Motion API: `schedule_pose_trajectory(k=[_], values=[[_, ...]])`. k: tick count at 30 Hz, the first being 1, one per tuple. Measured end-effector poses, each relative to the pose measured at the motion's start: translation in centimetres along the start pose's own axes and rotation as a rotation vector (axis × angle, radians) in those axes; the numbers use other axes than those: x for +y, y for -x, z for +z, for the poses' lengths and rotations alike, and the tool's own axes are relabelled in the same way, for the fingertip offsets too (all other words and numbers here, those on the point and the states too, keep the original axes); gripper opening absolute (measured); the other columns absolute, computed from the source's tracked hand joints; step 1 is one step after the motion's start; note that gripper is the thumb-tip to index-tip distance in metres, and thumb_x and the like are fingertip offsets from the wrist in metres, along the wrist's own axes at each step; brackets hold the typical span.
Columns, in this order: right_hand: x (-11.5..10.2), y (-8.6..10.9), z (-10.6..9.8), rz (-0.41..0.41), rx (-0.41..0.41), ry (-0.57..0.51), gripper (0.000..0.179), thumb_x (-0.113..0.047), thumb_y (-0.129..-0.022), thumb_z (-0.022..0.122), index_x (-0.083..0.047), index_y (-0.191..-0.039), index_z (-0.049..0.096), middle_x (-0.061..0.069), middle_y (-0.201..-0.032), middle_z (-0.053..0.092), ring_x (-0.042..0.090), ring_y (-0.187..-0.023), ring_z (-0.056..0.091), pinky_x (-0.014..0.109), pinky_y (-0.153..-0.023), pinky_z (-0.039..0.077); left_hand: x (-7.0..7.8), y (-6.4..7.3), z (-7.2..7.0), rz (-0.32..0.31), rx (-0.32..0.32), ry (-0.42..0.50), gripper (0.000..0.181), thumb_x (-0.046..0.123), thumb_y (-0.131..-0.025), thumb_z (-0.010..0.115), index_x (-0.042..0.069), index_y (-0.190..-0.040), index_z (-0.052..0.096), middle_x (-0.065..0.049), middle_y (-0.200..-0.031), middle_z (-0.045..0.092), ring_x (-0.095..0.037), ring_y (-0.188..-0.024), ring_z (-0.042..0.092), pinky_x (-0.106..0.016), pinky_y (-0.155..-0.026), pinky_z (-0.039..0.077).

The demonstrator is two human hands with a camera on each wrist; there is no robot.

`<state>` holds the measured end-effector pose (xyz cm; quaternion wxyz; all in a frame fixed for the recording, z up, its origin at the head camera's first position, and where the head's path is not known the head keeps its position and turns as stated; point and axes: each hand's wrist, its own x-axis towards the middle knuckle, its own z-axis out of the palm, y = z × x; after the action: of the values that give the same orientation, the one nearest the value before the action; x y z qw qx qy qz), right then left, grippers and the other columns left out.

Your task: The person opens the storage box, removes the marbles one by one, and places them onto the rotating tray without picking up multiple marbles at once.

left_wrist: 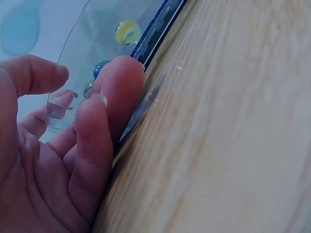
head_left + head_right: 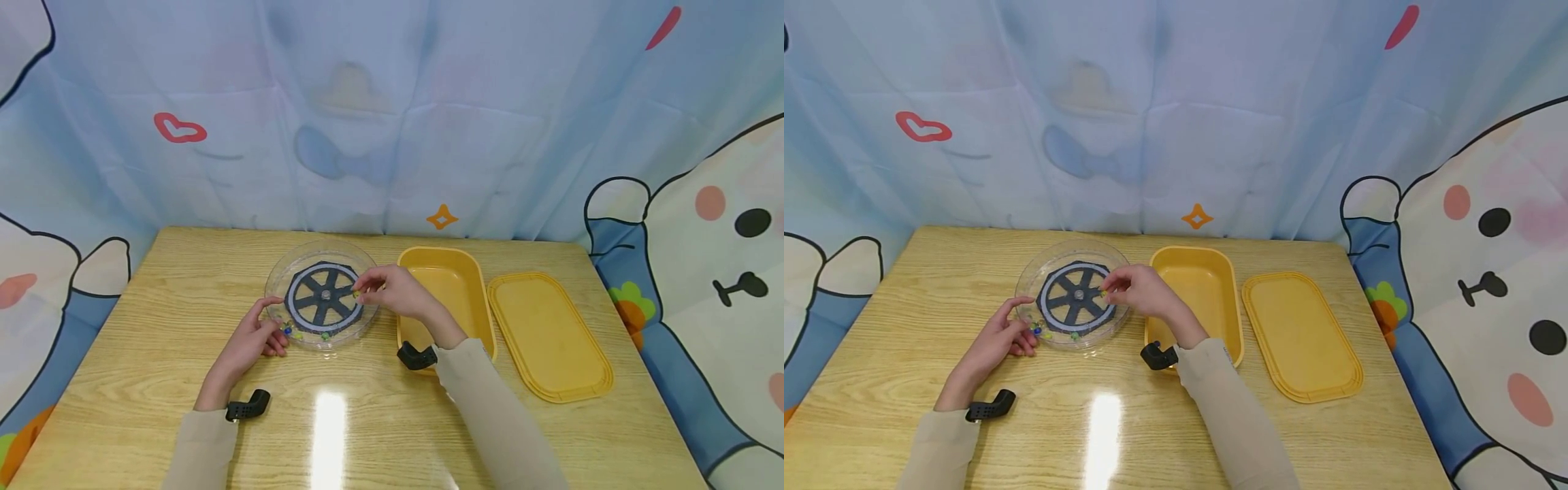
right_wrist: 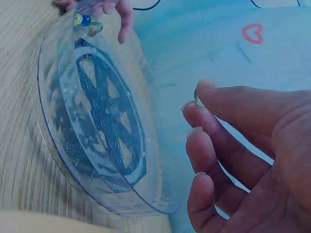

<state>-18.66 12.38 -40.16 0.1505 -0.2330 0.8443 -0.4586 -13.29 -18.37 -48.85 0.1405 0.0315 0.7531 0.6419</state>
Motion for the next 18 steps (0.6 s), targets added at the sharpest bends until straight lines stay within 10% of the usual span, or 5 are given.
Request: schedule_pose_trajectory(k=[18], values=[[1.3, 1.3, -3.8, 0.027, 0.037, 0.080, 0.011, -0.014, -0.093, 0.072, -0.009, -0.102, 0.074, 0.000, -0.098, 0.069, 0.020, -0.087, 0.060, 0.036, -0.076, 0.049, 0.0, 0.1, 0.0, 0.010, -0.001, 0.009, 0.044, 0.013, -0.105, 0.046, 0.012, -0.147, 0.035, -0.017, -0.076, 0.065, -0.025, -0.061, 0.067, -0.027, -0.055, 0.052]])
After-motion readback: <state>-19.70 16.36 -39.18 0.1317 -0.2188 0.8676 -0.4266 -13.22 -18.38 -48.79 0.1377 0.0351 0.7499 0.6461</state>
